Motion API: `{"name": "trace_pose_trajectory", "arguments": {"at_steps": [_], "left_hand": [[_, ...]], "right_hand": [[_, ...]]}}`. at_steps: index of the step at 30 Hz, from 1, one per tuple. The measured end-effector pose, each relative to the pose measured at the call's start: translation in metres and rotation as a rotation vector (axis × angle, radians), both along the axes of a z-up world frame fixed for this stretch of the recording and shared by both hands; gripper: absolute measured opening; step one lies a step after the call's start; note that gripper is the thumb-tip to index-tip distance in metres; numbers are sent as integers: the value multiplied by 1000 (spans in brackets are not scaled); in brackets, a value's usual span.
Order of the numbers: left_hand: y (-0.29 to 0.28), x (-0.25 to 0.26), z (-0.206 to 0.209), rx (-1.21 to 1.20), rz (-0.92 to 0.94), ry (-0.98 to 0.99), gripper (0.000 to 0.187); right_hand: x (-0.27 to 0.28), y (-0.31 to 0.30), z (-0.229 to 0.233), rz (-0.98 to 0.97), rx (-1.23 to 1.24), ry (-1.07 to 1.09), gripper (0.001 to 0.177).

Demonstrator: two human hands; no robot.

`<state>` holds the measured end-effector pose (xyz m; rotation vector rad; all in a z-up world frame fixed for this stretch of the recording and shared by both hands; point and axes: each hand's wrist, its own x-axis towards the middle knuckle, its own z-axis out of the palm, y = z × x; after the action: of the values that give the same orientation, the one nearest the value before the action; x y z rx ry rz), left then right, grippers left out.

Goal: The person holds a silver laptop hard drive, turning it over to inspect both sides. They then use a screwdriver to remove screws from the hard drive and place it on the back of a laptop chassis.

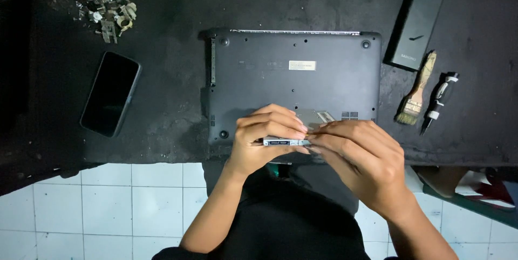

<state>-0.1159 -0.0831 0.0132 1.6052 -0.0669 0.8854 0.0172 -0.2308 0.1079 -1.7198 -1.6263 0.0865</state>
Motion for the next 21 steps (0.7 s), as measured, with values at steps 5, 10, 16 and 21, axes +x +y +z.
{"name": "trace_pose_trajectory", "arguments": {"at_steps": [5, 10, 16, 21], "left_hand": [[-1, 0, -1, -2, 18, -4, 32], [-1, 1, 0, 3, 19, -3, 25], [0, 2, 0, 14, 14, -4, 29], [2, 3, 0, 13, 12, -8, 29]], "right_hand": [[0, 0, 1, 12, -6, -21, 13], [0, 1, 4, 16, -7, -5, 12], [1, 0, 3, 16, -17, 1, 14], [0, 0, 3, 3, -12, 10, 15]]}}
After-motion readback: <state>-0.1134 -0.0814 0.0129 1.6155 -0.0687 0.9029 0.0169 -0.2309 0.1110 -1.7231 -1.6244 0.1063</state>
